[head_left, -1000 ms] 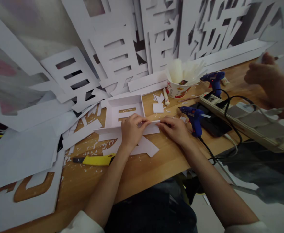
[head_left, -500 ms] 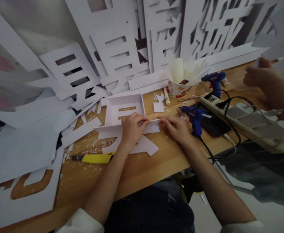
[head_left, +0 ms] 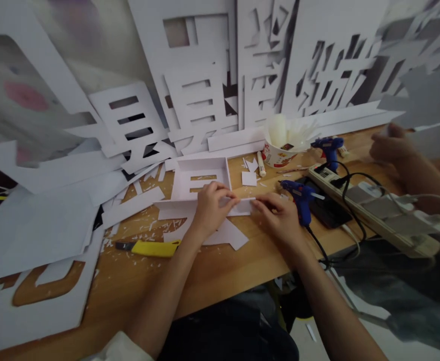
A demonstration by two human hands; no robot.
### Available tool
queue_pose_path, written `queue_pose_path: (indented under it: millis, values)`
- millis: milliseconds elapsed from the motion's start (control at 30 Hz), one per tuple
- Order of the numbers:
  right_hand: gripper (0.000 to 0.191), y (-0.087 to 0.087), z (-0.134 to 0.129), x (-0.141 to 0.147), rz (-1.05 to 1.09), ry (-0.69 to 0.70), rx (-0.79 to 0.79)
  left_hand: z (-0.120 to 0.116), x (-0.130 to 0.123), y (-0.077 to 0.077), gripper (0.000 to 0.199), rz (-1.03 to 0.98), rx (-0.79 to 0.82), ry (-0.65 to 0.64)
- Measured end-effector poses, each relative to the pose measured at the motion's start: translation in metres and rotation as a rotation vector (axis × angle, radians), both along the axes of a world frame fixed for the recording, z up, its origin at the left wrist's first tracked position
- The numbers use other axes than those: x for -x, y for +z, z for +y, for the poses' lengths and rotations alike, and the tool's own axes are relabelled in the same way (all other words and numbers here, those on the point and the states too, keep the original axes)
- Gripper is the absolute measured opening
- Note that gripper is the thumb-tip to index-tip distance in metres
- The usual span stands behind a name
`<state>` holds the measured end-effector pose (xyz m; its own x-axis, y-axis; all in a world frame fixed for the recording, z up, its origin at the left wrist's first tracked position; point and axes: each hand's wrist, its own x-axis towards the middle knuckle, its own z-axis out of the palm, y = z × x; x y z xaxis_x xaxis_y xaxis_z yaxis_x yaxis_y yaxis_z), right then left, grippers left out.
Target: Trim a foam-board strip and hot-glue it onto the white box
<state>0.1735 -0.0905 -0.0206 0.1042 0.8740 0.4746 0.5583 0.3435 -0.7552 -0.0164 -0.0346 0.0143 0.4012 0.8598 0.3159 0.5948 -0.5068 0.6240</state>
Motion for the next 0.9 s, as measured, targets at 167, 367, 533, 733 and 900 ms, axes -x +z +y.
queue_pose_path:
  millis: [167,367,533,733,900]
  values:
    - [0.034,0.042,-0.017,0.038,0.161,0.033,0.126,-0.042,0.031,0.026,0.069,0.051,-0.079,-0.099]
    - [0.036,0.056,-0.014,0.106,0.285,0.203,0.321,-0.075,0.073,0.018,0.074,0.09,-0.052,-0.062]
    - [0.031,0.035,-0.005,0.13,0.191,0.241,0.306,-0.074,0.121,0.003,0.067,-0.222,0.203,0.07]
    - [0.026,-0.001,-0.006,0.164,-0.218,0.396,0.19,-0.075,0.168,-0.003,0.06,-0.427,0.261,0.202]
    - [0.023,-0.014,-0.003,0.201,-0.537,0.416,0.095,-0.079,0.192,0.001,0.05,-0.576,0.299,0.341]
